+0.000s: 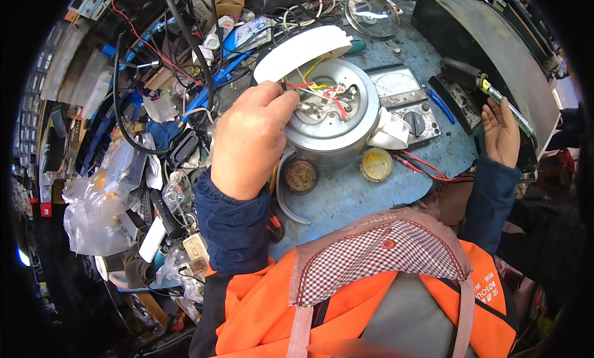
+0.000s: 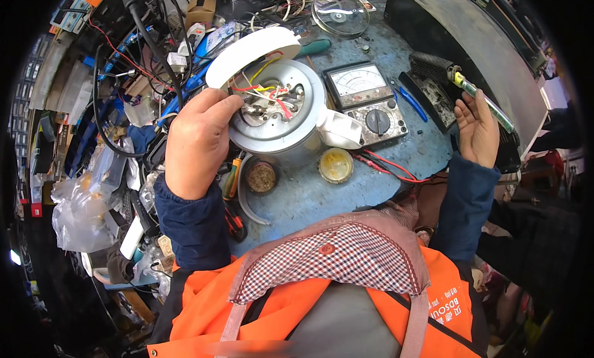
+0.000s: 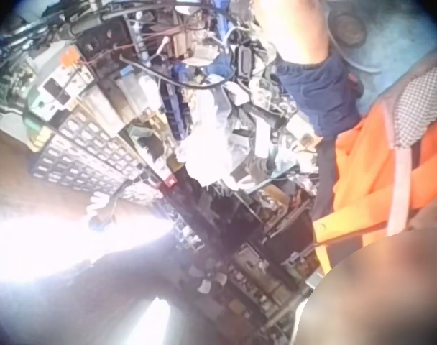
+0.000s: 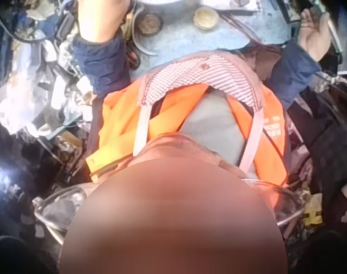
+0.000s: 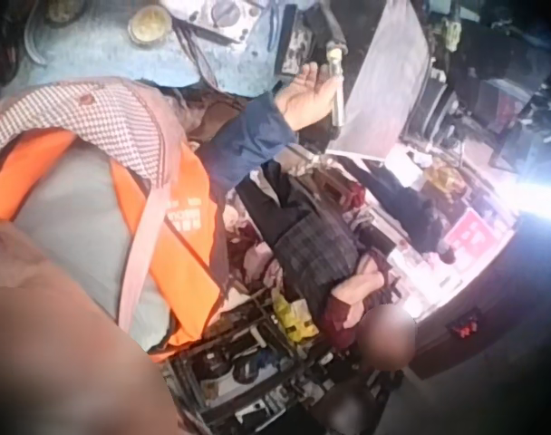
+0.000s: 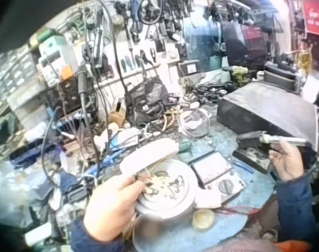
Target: The person repairs a white circular electronic device by soldering internal wires, adjusting connections, and reassembling the casing. They use a soldering iron, pliers, and a screwdriver to secure components and fasten the cover.
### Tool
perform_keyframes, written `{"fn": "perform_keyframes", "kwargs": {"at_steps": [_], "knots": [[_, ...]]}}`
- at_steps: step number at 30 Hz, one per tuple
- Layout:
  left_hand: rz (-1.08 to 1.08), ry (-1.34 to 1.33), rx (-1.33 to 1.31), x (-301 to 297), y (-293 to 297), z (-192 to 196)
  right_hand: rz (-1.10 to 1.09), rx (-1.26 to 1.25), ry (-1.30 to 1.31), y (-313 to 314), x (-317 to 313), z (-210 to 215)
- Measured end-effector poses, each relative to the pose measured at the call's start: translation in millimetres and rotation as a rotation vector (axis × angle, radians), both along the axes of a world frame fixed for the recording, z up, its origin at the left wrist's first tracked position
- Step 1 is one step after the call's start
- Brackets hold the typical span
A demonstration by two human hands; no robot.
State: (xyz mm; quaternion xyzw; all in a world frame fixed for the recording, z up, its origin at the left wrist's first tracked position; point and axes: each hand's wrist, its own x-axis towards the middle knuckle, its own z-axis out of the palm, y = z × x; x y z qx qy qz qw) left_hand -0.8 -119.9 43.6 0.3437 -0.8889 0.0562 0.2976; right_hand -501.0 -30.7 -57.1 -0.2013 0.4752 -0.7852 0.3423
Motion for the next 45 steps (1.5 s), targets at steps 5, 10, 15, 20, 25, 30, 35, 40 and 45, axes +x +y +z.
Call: {"fn": "perform_keyframes", "kwargs": {"at_steps": [5, 10, 15, 20, 25, 30, 35, 40, 45], "knots": [[0.011, 0.001, 0.008, 0.6, 1.7, 1.3, -0.144, -0.071, 0.172, 27.0, 63.3, 3.8], [0.015, -0.007, 0.018, 0.2, 2.1, 1.7, -0.035, -0.409, 0.793, 68.6, 156.7, -10.5], [0.020, -0.012, 0.012, -1.9, 1.5, 1.6, 0.454, -0.388, 1.143, 70.2, 179.7, -28.3], [0.020, -0.007, 0.010, -0.8, 1.6, 2.7, 0.438, -0.355, 1.124, 64.6, 185.3, -41.9], [0.014, -0.001, 0.004, -1.1, 1.7, 1.7, 0.435, -0.339, 1.094, 63.7, 183.8, -46.4], [0.024, 0.005, 0.013, -1.3, 2.2, 1.6, 0.440, -0.331, 1.083, 63.7, 182.2, -48.2], [0.014, 0.008, -0.003, -0.4, 1.0, 0.8, 0.442, -0.338, 1.085, 62.7, 181.8, -47.0], [0.004, 0.017, 0.015, 0.2, 1.3, 1.8, 0.440, -0.340, 1.085, 62.9, 182.9, -44.7], [-0.018, 0.055, 0.019, 3.3, -1.8, -0.4, 0.438, -0.340, 1.096, 62.7, 182.8, -44.8]]}}
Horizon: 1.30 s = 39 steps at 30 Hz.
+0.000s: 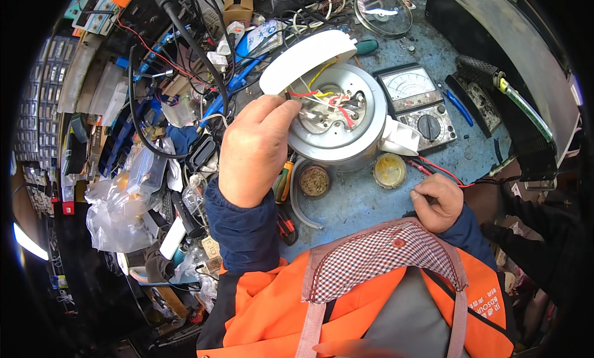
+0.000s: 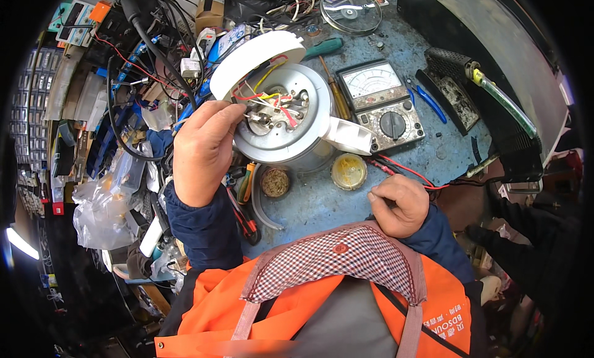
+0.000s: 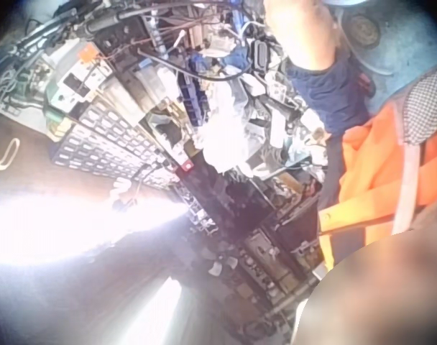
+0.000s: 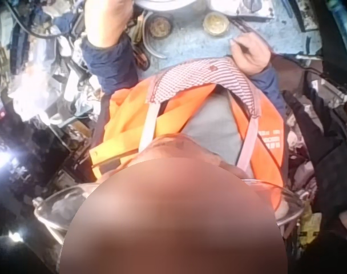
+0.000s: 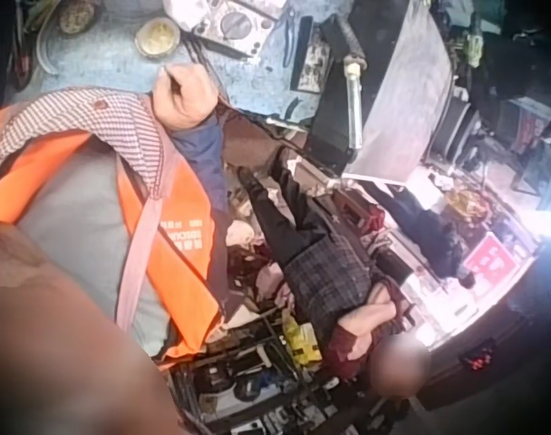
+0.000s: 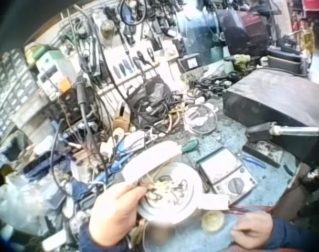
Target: The person repairs a white circular electronic device by soldering internal wires, adjusting connections, and reassembling the casing. They use a soldering iron, pliers, and a screwdriver to secure components and fasten the cover.
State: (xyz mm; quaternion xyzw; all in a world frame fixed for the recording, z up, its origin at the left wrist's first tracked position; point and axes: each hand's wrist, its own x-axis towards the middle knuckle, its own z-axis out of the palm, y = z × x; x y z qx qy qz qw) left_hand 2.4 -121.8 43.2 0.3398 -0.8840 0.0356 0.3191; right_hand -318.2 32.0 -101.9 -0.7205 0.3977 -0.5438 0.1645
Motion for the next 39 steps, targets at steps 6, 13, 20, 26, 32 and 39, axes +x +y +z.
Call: {"fn": "perform_keyframes", "kwargs": {"at_steps": [6, 13, 20, 26, 32, 39], "knots": [[0.068, 0.037, 0.027, -5.4, 6.2, 2.6, -0.005, 0.007, 0.000, 0.4, -0.5, 0.1], [0.254, 0.007, -0.032, -20.2, 20.6, -2.1, 0.003, 0.007, 0.000, -0.2, -1.0, -1.7], [0.329, 0.121, -0.013, -29.4, 27.5, -6.9, 0.005, 0.012, -0.014, 0.0, -0.4, -2.0], [0.290, 0.291, 0.199, -21.6, 26.8, 0.5, 0.003, 0.006, -0.009, -0.5, -0.6, -1.9], [0.358, 0.320, 0.211, -19.2, 24.3, -1.8, 0.010, 0.001, -0.013, -1.1, -0.5, -2.0], [0.288, 0.285, 0.247, -20.8, 26.3, 2.9, 0.007, 0.012, -0.013, -0.5, -0.6, -2.0]]}}
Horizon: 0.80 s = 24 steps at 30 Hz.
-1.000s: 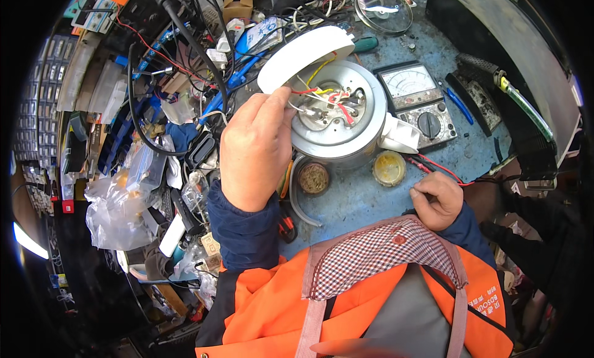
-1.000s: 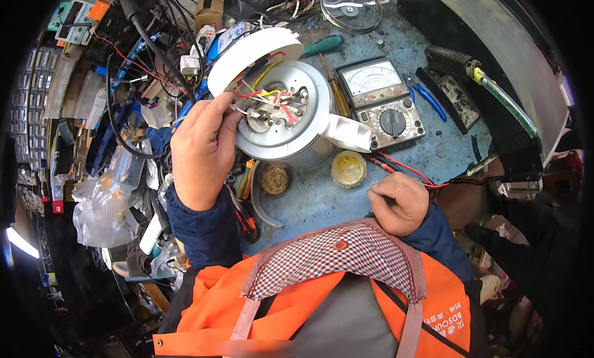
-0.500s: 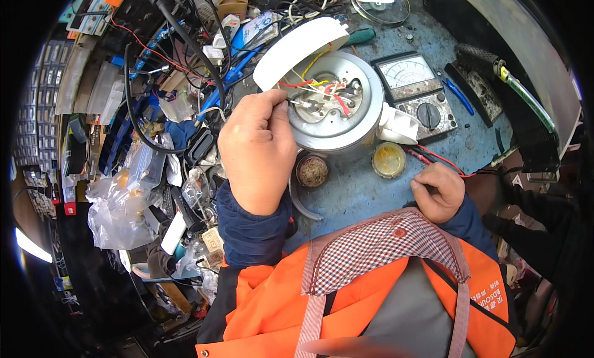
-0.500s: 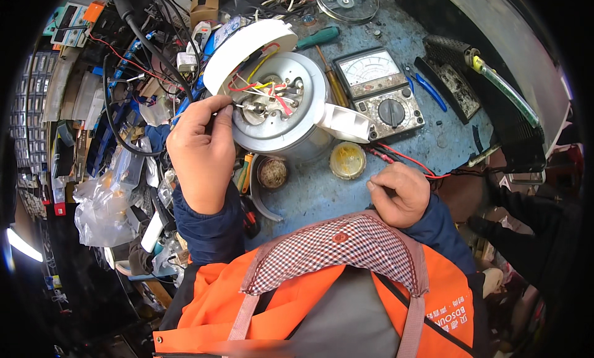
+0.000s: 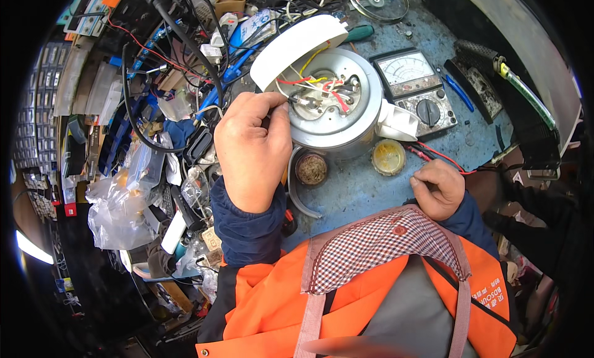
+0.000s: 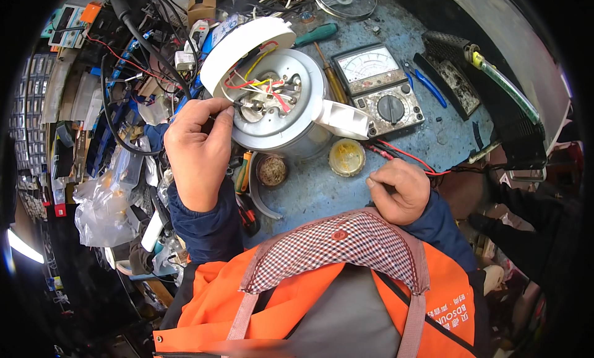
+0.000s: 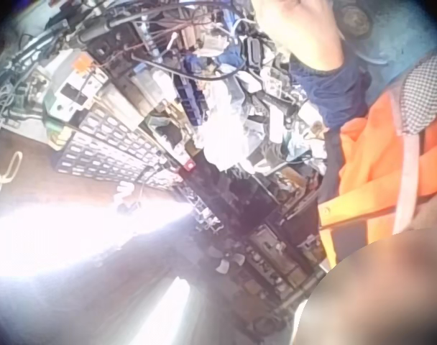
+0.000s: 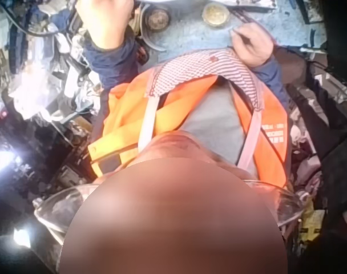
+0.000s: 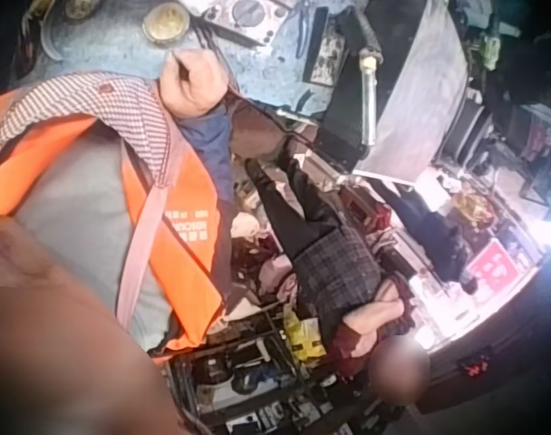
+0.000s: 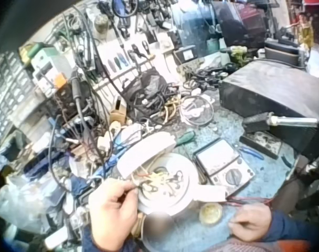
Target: The person repairs a white circular electronic device by soldering internal wires, adjusting connections, and reassembling the casing. They use a soldering iron, pliers, and a screwdriver to secure components and fasten the cover.
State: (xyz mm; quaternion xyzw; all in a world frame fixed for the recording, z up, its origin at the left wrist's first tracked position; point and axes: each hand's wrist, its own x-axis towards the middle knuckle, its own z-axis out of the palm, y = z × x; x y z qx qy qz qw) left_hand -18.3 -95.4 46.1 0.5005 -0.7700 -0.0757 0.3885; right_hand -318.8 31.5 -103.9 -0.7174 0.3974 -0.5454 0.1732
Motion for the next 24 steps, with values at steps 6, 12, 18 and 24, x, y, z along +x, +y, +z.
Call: {"fn": "perform_keyframes", "kwargs": {"at_steps": [6, 12, 18, 24], "knots": [[-0.064, 0.011, 0.039, 1.2, 0.7, 2.9, 0.001, 0.001, -0.001, -0.2, 0.7, 1.2], [-0.130, -0.030, 0.031, 3.3, -0.2, 1.6, 0.001, -0.002, 0.003, -0.5, 0.5, 0.2], [-0.141, -0.119, -0.065, -1.7, 1.2, 0.0, -0.005, -0.006, -0.003, -1.1, 1.2, -0.4], [-0.112, -0.044, -0.078, -3.6, -4.1, -3.3, -0.010, -0.003, -0.015, -1.2, 1.4, -0.8]]}}
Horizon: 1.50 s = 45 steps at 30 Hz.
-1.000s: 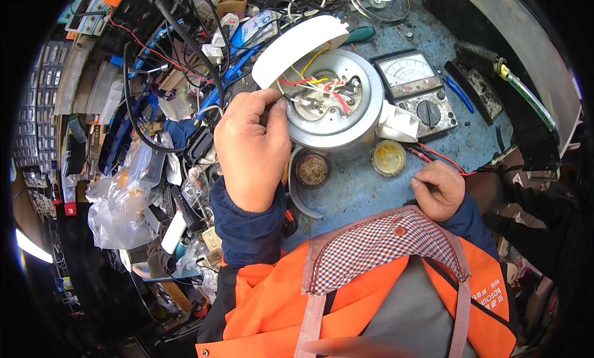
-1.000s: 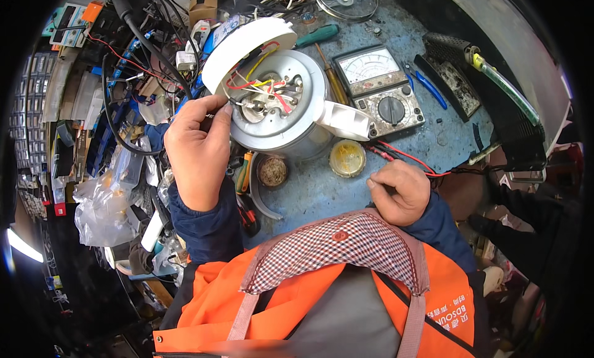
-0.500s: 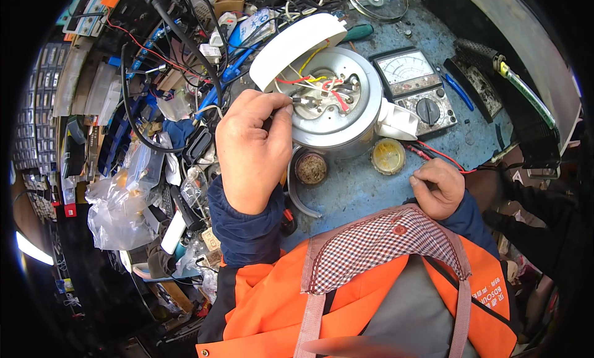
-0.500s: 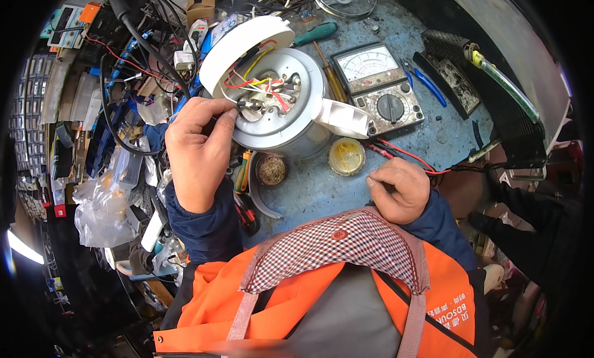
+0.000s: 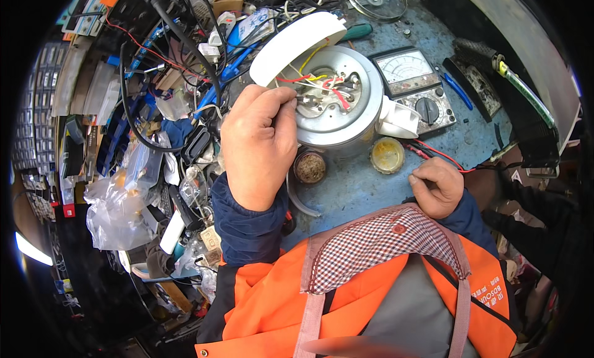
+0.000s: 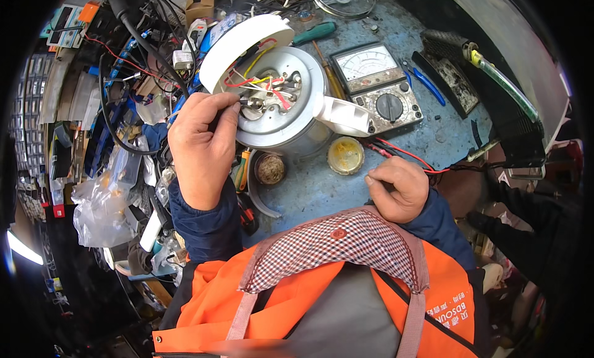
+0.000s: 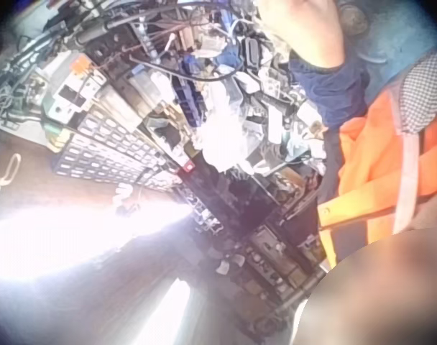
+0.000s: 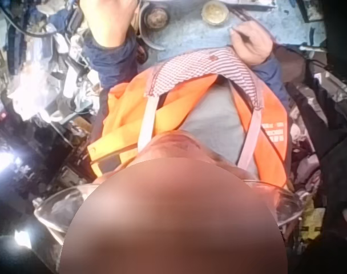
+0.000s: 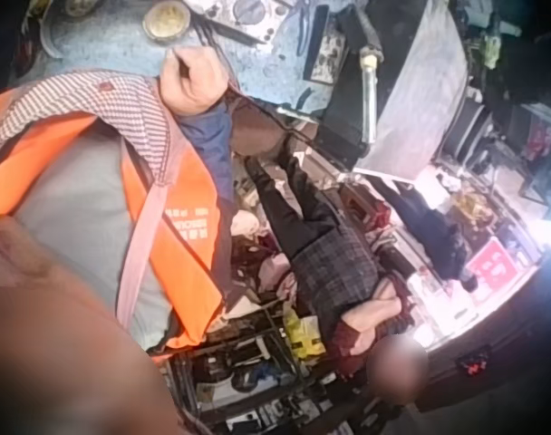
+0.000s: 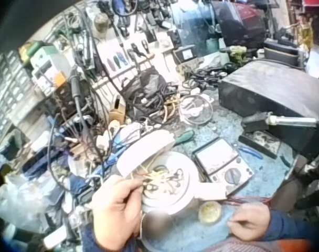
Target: The person repairs a white circular electronic device by soldering internal wires, adjusting connections, and reassembling the casing. They use a soldering iron, pliers, and a screwdriver to secure components and fasten the cover.
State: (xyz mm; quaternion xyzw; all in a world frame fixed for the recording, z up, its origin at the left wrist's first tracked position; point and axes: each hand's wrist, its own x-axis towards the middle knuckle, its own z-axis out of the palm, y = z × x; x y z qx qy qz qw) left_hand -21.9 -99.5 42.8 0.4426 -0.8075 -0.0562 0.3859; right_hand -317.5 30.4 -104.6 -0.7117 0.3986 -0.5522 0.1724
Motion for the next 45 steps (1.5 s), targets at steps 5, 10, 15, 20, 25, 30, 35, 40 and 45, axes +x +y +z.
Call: {"fn": "perform_keyframes", "kwargs": {"at_steps": [5, 10, 15, 20, 25, 30, 35, 40, 45], "knots": [[-0.033, 0.009, 0.065, 0.7, -4.3, -1.4, 0.009, 0.006, 0.004, -1.0, 0.4, 0.1], [-0.080, 0.061, 0.151, 5.9, -8.6, -4.4, 0.008, 0.003, 0.002, -0.1, 0.5, 0.3], [-0.105, 0.090, 0.107, 8.9, -9.6, -7.7, 0.015, 0.035, -0.009, 1.3, 1.3, 2.8], [-0.063, 0.239, 0.000, 5.5, -5.6, 0.1, -0.007, 0.057, -0.027, 1.9, 3.1, 4.6], [0.000, 0.282, -0.029, 15.2, -0.9, 10.9, -0.035, 0.037, -0.059, -0.2, 6.1, 2.8], [-0.071, 0.403, -0.032, 23.7, -10.5, 4.2, -0.119, 0.046, -0.143, 5.6, 8.4, -3.6], [-0.074, 0.393, -0.065, 24.4, -4.0, 5.5, -0.083, 0.011, -0.211, 29.9, 4.5, -0.3], [-0.052, 0.325, -0.129, 26.6, 1.2, 14.0, -0.183, -0.001, -0.295, 49.3, -26.1, 1.3], [-0.087, 0.312, -0.098, 22.3, 16.5, 21.3, -0.448, 0.146, -0.435, 40.3, -69.1, 0.9]]}}
